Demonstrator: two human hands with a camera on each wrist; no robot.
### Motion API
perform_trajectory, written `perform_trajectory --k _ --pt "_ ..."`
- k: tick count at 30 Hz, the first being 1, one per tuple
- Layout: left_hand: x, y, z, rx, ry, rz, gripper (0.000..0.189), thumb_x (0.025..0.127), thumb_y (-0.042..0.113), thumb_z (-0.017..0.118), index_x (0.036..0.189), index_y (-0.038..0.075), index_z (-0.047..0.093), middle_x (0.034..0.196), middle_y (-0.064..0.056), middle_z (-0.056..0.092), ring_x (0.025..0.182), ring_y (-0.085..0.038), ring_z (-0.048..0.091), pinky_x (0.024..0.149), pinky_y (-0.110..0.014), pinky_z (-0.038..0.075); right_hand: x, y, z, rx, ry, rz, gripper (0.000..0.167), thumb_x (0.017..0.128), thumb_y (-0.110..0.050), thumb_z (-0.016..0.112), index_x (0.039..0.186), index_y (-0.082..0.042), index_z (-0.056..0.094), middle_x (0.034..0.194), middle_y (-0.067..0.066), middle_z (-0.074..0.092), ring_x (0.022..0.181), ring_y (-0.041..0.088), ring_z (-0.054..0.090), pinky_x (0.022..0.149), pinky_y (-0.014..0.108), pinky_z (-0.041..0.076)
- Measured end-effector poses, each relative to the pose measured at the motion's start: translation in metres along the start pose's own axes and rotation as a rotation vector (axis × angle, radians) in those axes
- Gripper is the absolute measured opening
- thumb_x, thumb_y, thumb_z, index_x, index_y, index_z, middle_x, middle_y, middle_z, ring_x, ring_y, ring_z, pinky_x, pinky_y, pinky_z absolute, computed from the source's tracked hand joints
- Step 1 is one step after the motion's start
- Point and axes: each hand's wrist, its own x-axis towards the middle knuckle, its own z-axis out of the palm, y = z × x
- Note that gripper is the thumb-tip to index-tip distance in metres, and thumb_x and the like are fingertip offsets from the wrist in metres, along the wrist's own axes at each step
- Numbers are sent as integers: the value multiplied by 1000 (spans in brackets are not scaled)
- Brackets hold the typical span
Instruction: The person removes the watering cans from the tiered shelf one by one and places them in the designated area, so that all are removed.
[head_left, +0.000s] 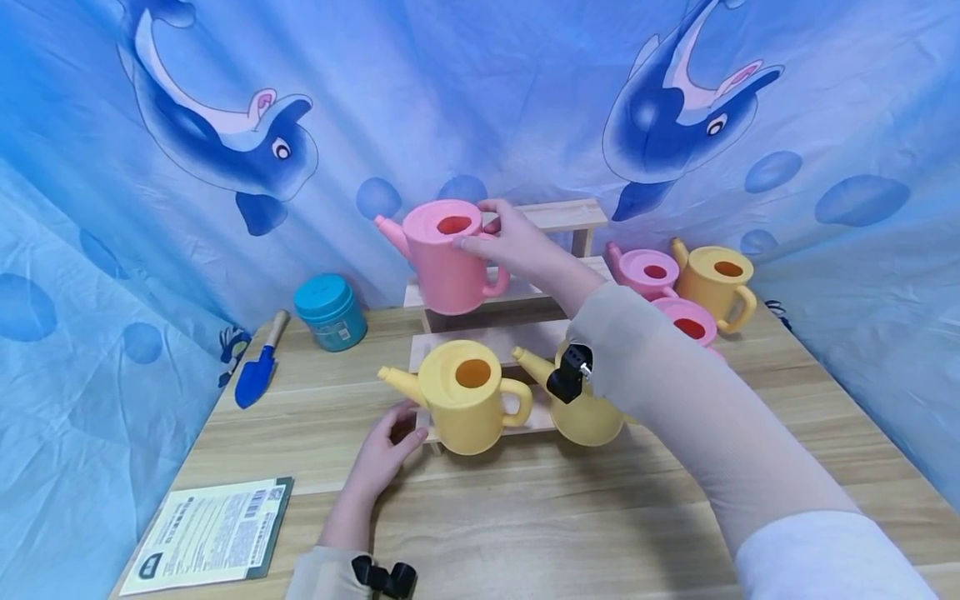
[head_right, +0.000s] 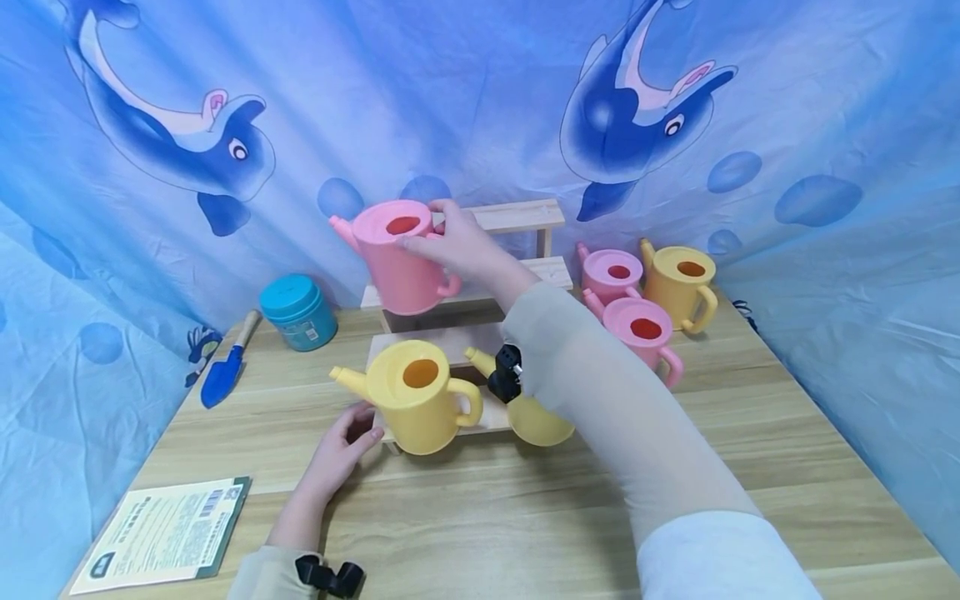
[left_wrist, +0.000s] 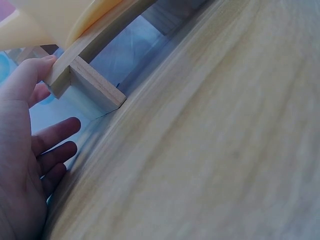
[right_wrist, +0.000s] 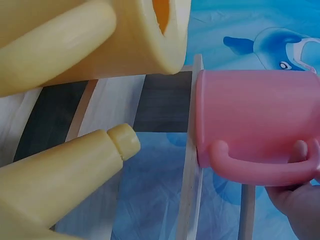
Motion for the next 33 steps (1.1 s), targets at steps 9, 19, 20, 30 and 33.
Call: perform_trajectory --k 9,19,20,30,33 --pt "2 -1 1 27 2 -5 55 87 37 66 134 15 48 129 -12 53 121 -29 46 103 -52 31 -3 4 -10 35 24 22 77 80 -37 74 141 -19 31 117 8 42 106 26 47 62 48 55" --pt "3 1 0 31 1 13 55 87 36 65 134 13 49 130 -12 53 123 -30 45 104 -53 29 -11 14 -36 -43 83 18 78 78 -43 73 142 -20 35 121 7 41 104 27 47 63 44 56" --pt "3 1 0 32 2 12 55 87 36 65 134 14 49 130 -12 53 123 -30 45 104 -53 29 -12 15 -39 -53 85 18 78 78 -43 73 142 -20 35 121 7 41 104 27 47 63 44 56" --pt "1 1 1 44 -1 -2 55 87 35 66 135 13 48 130 -14 52 123 -31 44 105 -53 27 -24 30 -75 -207 101 0 74 80 -48 70 142 -24 38 125 6 43 114 23 42 93 42 44" --pt "3 -7 1 42 1 -4 55 87 37 66 135 15 48 130 -13 53 123 -30 45 105 -53 27 -31 34 -85 -214 116 21 75 80 -49 69 143 -26 37 128 6 42 118 23 40 94 42 43"
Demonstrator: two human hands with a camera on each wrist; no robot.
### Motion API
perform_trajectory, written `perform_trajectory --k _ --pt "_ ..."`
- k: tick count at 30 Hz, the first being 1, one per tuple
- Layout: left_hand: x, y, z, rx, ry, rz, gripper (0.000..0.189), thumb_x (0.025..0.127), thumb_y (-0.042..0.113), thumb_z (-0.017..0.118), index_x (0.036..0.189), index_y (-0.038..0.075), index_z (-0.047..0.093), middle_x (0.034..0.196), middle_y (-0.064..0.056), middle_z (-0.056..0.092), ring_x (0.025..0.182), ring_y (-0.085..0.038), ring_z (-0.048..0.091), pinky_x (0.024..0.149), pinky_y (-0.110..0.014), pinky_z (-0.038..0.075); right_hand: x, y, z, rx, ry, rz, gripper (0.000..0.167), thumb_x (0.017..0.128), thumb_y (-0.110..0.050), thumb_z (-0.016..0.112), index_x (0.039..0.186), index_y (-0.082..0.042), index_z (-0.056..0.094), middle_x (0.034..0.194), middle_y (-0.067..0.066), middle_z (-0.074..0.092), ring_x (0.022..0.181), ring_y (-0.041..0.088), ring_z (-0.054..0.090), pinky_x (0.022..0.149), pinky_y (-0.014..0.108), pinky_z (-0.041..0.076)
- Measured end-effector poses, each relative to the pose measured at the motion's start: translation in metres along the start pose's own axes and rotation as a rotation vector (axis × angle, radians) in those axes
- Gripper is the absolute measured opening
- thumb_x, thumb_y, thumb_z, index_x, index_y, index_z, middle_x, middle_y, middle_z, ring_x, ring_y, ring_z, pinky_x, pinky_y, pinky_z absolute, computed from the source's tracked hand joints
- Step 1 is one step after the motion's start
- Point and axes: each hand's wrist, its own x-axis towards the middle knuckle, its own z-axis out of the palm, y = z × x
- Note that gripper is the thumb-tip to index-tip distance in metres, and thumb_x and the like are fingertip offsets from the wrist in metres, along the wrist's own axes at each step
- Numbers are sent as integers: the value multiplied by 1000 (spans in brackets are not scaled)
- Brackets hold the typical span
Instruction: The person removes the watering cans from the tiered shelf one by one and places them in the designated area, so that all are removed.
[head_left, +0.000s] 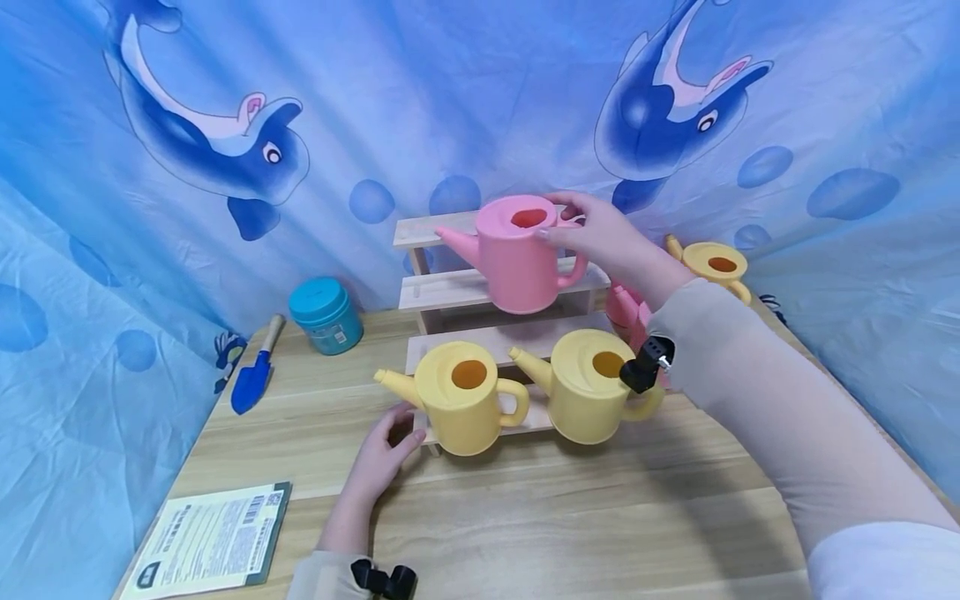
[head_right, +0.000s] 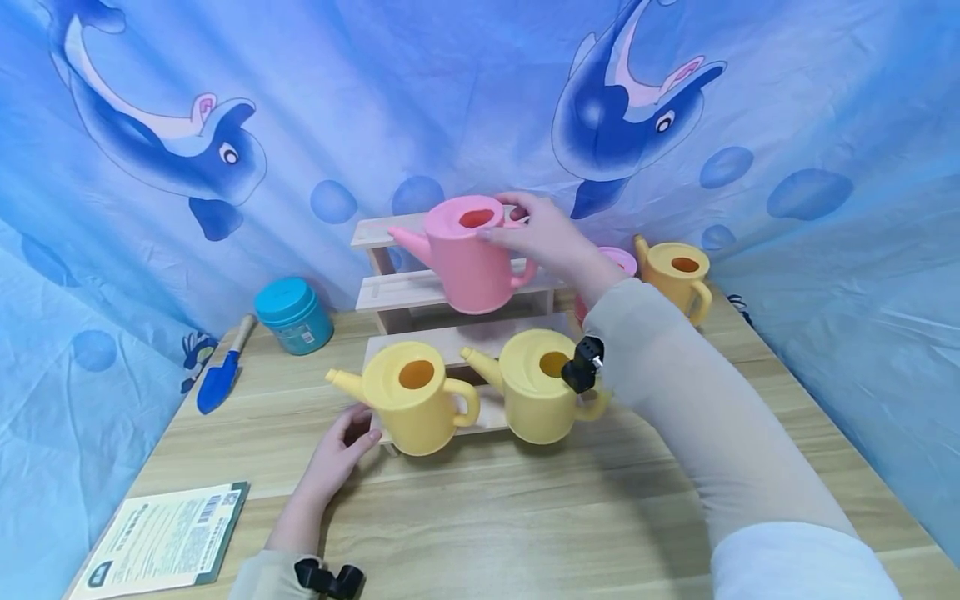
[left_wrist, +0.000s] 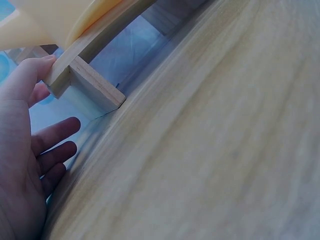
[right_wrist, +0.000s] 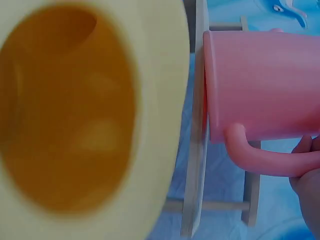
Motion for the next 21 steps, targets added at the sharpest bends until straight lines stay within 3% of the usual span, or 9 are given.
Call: perform_trajectory --k 11,21 --pt "1 2 4 -5 11 29 53 87 35 66 132 13 50 126 -13 55 120 -31 47 102 -54 31 -20 17 -37 -9 88 53 73 80 -54 66 143 -30 37 124 3 46 115 23 40 85 38 47" --pt "0 2 0 -23 2 39 53 88 32 66 134 12 49 130 -13 53 123 -30 45 104 -52 29 -32 41 -59 -18 175 -4 63 88 -43 61 144 -25 38 124 5 46 109 24 43 75 25 50"
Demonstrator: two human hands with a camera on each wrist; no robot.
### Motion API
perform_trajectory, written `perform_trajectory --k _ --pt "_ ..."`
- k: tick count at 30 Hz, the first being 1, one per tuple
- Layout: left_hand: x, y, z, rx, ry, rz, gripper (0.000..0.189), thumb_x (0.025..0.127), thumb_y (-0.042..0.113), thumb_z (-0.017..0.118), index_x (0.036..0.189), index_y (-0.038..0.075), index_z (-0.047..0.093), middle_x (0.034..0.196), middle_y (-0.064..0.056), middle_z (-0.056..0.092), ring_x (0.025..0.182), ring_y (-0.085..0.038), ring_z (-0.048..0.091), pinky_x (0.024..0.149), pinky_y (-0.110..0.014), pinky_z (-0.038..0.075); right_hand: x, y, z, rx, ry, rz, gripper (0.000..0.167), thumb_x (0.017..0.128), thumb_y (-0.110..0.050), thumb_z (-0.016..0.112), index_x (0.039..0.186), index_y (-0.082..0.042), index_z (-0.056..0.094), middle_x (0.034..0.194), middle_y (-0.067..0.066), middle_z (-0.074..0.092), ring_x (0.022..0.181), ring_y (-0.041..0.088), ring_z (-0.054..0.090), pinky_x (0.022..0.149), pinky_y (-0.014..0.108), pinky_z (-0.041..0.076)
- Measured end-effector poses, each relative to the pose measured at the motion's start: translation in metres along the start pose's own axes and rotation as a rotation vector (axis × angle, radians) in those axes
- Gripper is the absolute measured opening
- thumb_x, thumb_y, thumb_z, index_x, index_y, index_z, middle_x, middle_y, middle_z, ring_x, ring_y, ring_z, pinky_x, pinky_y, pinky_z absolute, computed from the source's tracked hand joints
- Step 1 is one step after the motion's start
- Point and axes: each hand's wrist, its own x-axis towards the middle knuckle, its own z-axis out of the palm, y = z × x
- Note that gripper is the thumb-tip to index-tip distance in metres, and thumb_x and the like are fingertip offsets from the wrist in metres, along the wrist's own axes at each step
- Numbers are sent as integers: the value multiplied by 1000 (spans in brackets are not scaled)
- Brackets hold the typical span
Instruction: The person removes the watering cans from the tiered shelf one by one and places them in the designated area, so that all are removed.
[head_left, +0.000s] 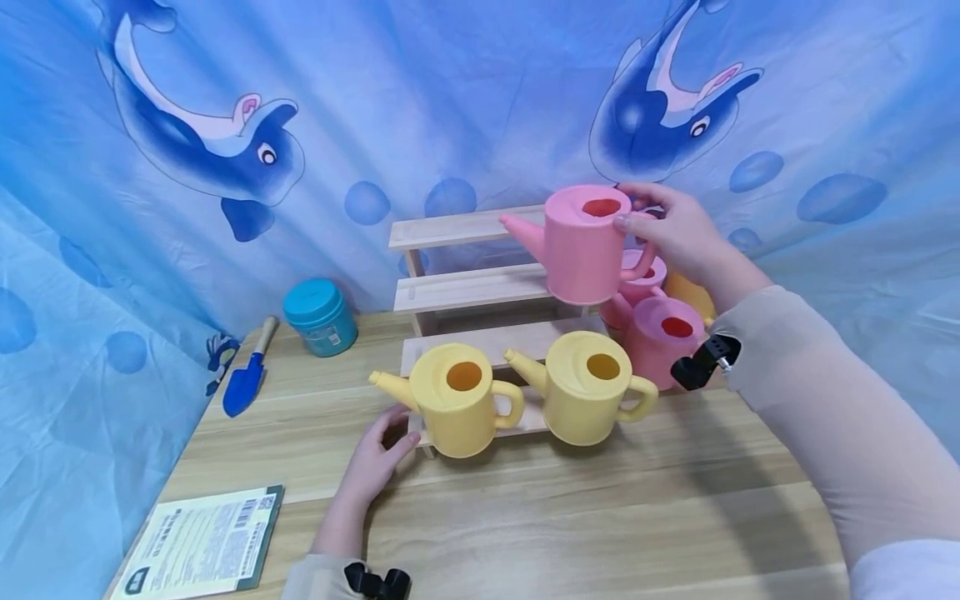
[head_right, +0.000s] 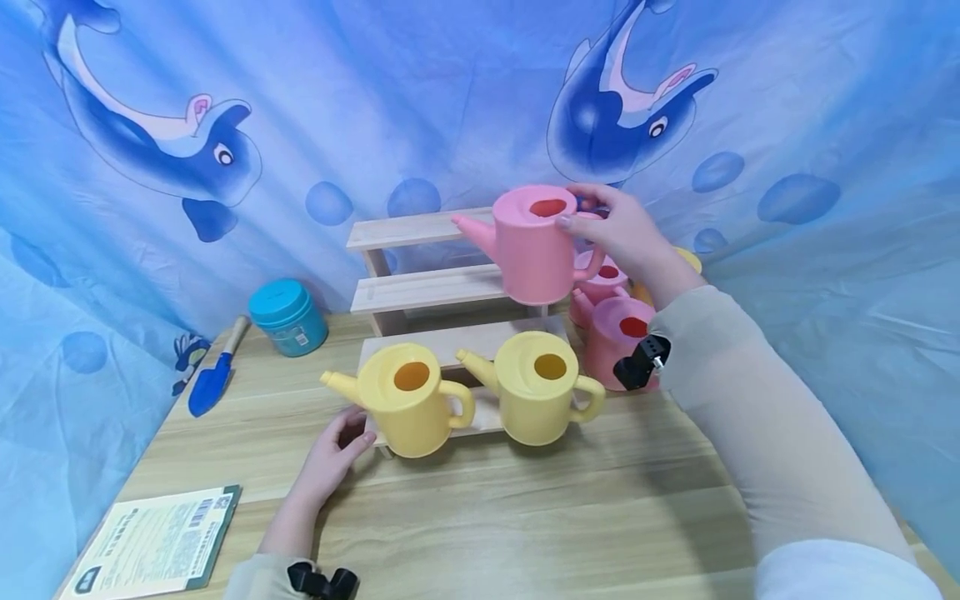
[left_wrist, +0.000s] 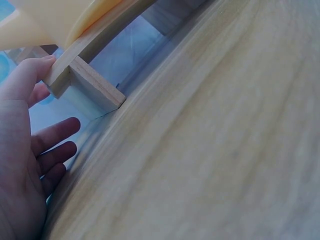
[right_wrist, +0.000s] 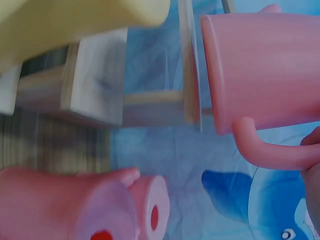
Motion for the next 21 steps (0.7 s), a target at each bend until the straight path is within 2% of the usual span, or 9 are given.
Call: perform_trajectory --k 6,8,13,16,21 --pt "0 0 -1 14 -11 -3 54 89 33 64 135 12 48 129 -14 53 123 -30 45 104 -53 28 -5 12 -17 -20 31 36 64 88 -45 60 145 -26 36 124 6 43 108 23 43 72 22 49" --pt "1 0 0 16 -11 -1 54 88 34 65 135 11 47 129 -14 53 123 -31 45 104 -53 28 -6 18 -25 -15 43 61 65 87 -48 60 144 -28 37 121 5 43 103 22 44 66 23 49" --pt "1 2 0 5 -2 2 53 88 33 66 134 12 49 127 -13 55 120 -29 47 102 -51 32 -12 32 -47 93 71 101 66 86 -46 62 144 -27 38 112 1 43 91 20 44 58 24 50" --pt "0 3 0 -2 -1 4 52 88 32 66 134 12 49 126 -12 55 119 -28 49 100 -49 34 -18 41 -59 168 95 105 66 87 -39 64 145 -23 37 110 -1 43 91 18 43 62 19 51" --pt "0 1 0 -8 2 1 52 88 32 65 134 13 49 126 -12 55 119 -28 48 101 -49 34 -26 56 -75 182 148 142 68 85 -39 65 145 -25 37 110 -3 43 93 15 43 65 15 50"
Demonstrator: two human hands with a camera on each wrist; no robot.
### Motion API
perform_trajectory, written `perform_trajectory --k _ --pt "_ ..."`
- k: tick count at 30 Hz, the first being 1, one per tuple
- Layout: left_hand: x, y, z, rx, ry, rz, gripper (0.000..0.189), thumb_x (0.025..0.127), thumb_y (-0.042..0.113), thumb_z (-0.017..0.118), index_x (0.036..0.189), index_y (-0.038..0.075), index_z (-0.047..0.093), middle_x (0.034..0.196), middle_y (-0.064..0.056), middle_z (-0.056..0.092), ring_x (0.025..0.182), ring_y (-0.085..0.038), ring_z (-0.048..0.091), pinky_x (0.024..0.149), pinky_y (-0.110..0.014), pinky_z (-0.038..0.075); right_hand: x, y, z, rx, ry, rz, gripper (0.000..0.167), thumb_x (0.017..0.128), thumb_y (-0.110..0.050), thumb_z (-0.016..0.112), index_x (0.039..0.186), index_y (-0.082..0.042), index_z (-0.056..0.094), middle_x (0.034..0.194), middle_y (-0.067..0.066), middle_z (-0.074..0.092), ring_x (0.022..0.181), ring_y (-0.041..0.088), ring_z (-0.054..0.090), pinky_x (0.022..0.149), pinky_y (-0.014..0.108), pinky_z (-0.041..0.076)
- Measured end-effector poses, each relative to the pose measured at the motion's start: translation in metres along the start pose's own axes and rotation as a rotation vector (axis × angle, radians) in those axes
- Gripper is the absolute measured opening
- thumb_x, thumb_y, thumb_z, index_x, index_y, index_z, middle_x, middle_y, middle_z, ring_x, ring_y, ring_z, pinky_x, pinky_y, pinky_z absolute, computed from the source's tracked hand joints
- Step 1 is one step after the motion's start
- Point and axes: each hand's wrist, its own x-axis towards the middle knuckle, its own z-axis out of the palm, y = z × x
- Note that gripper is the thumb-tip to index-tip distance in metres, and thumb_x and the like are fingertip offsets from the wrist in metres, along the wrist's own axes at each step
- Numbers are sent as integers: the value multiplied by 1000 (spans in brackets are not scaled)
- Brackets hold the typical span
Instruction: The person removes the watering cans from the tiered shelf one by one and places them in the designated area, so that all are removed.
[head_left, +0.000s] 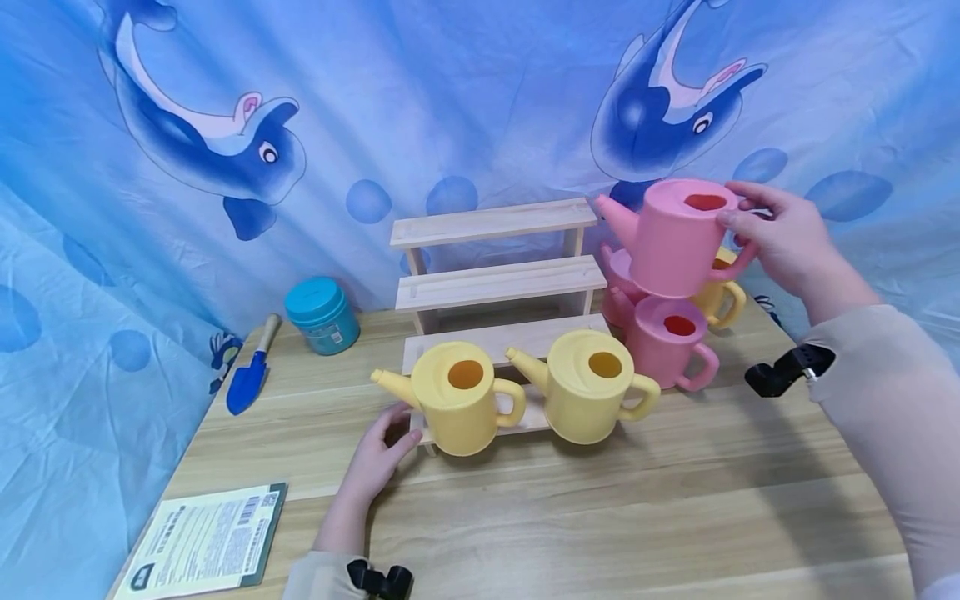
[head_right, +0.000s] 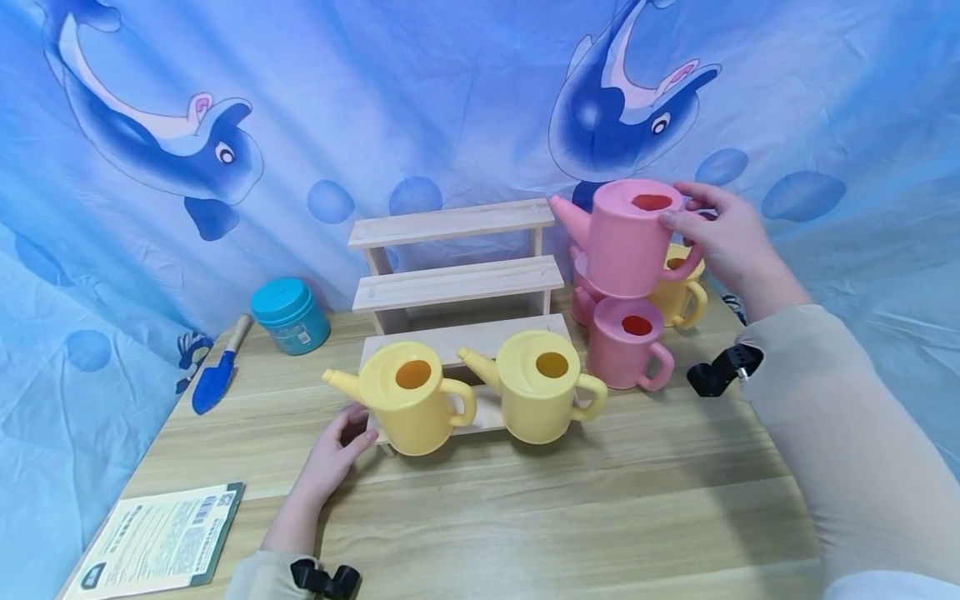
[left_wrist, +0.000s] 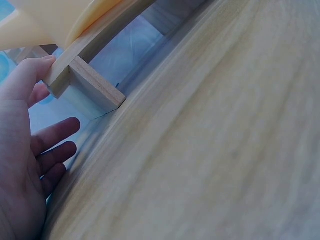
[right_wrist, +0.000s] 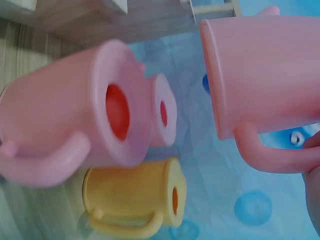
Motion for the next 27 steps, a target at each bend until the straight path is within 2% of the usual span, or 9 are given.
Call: perform_trajectory --k 7,14,21,24,27 --pt "-1 -5 -1 -1 3 -3 53 88 31 66 134 14 49 126 -12 56 119 -28 49 101 -49 34 -5 20 -22 12 61 12 65 85 -37 66 143 -27 39 107 -5 43 88 14 45 62 13 49" --pt "-2 -3 0 -2 12 8 51 87 31 66 132 13 50 124 -12 56 116 -29 50 99 -50 36 -12 42 -40 260 94 -4 67 84 -20 70 144 -19 39 106 -2 44 84 12 45 60 14 49" --pt "-2 -3 1 4 18 6 51 87 31 67 132 13 51 124 -13 56 116 -29 51 99 -50 36 -13 64 -49 63 179 40 75 82 -32 70 147 -22 32 103 -6 41 83 9 44 59 12 48" --pt "-1 -3 1 -5 12 6 52 87 31 67 133 13 50 125 -12 56 117 -28 50 99 -49 36 -18 75 -49 101 200 54 77 80 -34 71 146 -21 34 101 -5 41 81 9 45 57 13 48" --pt "0 -3 0 -15 8 0 53 87 32 67 133 14 50 126 -11 55 117 -28 50 99 -49 36 -22 84 -47 222 220 55 76 79 -29 73 145 -19 37 101 -3 41 80 10 46 56 14 49"
